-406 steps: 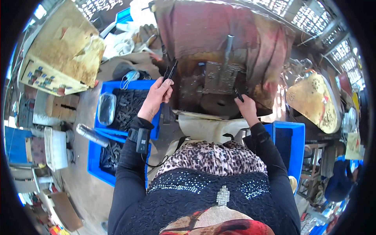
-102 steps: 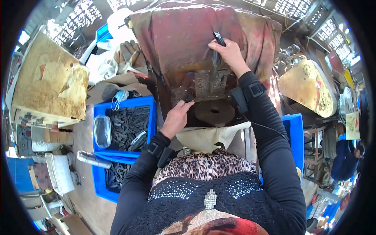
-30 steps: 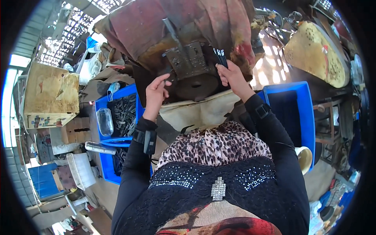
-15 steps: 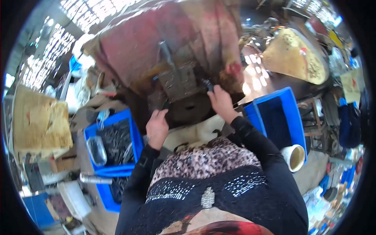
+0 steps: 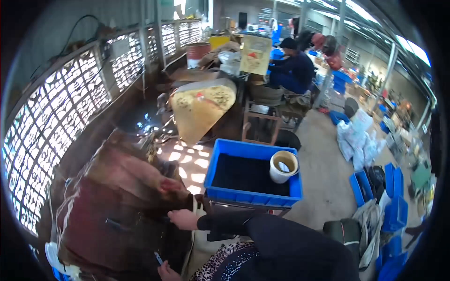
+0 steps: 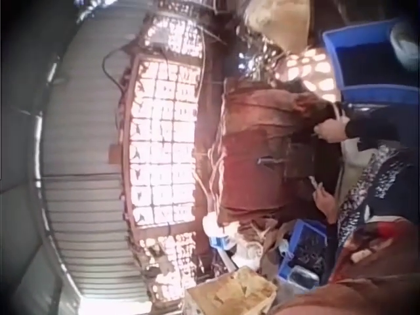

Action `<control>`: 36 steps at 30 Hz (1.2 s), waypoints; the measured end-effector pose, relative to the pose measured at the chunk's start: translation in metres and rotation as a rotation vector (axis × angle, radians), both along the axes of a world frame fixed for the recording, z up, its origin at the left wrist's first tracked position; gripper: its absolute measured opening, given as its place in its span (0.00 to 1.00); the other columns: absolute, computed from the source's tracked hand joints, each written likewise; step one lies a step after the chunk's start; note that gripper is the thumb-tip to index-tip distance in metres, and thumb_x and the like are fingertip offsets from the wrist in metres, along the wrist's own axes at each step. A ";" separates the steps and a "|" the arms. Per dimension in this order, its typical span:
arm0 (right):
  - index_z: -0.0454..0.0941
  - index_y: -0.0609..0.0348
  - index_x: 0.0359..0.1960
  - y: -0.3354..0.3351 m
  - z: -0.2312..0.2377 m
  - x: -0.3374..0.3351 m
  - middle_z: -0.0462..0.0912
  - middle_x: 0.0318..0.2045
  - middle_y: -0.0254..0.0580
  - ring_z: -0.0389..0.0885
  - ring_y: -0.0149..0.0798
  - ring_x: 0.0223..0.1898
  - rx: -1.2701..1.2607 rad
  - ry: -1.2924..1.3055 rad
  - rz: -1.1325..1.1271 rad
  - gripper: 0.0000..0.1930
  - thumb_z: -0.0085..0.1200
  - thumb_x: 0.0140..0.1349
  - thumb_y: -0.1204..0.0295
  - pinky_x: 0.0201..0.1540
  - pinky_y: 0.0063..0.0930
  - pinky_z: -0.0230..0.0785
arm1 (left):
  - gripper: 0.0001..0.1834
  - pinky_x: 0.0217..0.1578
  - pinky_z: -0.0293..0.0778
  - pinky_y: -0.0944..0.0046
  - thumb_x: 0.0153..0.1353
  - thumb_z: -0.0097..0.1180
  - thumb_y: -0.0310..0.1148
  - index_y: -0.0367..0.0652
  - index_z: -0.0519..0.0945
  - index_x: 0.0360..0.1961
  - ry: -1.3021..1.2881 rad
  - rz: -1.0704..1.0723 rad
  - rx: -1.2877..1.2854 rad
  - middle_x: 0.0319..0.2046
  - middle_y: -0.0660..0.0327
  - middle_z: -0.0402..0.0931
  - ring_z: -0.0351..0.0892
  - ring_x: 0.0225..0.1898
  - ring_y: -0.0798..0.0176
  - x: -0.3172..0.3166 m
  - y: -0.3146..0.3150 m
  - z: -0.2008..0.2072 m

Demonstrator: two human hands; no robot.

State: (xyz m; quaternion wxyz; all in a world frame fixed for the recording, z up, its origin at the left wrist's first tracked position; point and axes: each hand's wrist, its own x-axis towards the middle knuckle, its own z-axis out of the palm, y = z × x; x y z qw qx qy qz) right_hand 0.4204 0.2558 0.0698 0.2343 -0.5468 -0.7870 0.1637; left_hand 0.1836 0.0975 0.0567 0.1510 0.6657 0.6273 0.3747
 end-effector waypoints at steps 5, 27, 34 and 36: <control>0.69 0.63 0.38 0.010 -0.012 0.002 0.79 0.33 0.57 0.80 0.61 0.35 -0.017 0.019 0.013 0.11 0.50 0.65 0.67 0.36 0.52 0.73 | 0.11 0.41 0.73 0.48 0.62 0.55 0.30 0.47 0.83 0.45 0.055 0.022 0.029 0.33 0.48 0.77 0.76 0.38 0.42 0.003 0.005 0.001; 0.69 0.64 0.39 0.013 -0.016 0.010 0.80 0.34 0.56 0.81 0.60 0.37 -0.092 0.123 0.230 0.10 0.50 0.64 0.70 0.37 0.49 0.75 | 0.12 0.42 0.74 0.48 0.62 0.51 0.34 0.42 0.83 0.40 0.302 0.327 -0.083 0.34 0.46 0.79 0.78 0.39 0.42 0.019 0.017 0.000; 0.69 0.63 0.38 0.006 -0.004 0.008 0.80 0.34 0.55 0.82 0.59 0.35 -0.101 0.135 0.258 0.09 0.50 0.65 0.69 0.36 0.48 0.76 | 0.08 0.38 0.73 0.50 0.59 0.54 0.27 0.40 0.83 0.38 0.285 0.500 -0.167 0.32 0.47 0.75 0.77 0.37 0.42 0.006 0.016 -0.028; 0.69 0.63 0.38 0.011 -0.018 0.012 0.80 0.33 0.55 0.82 0.58 0.34 -0.056 0.147 0.254 0.09 0.49 0.65 0.69 0.35 0.49 0.76 | 0.08 0.38 0.73 0.49 0.58 0.54 0.28 0.39 0.83 0.37 0.300 0.498 -0.165 0.32 0.47 0.76 0.77 0.37 0.42 0.010 0.017 -0.030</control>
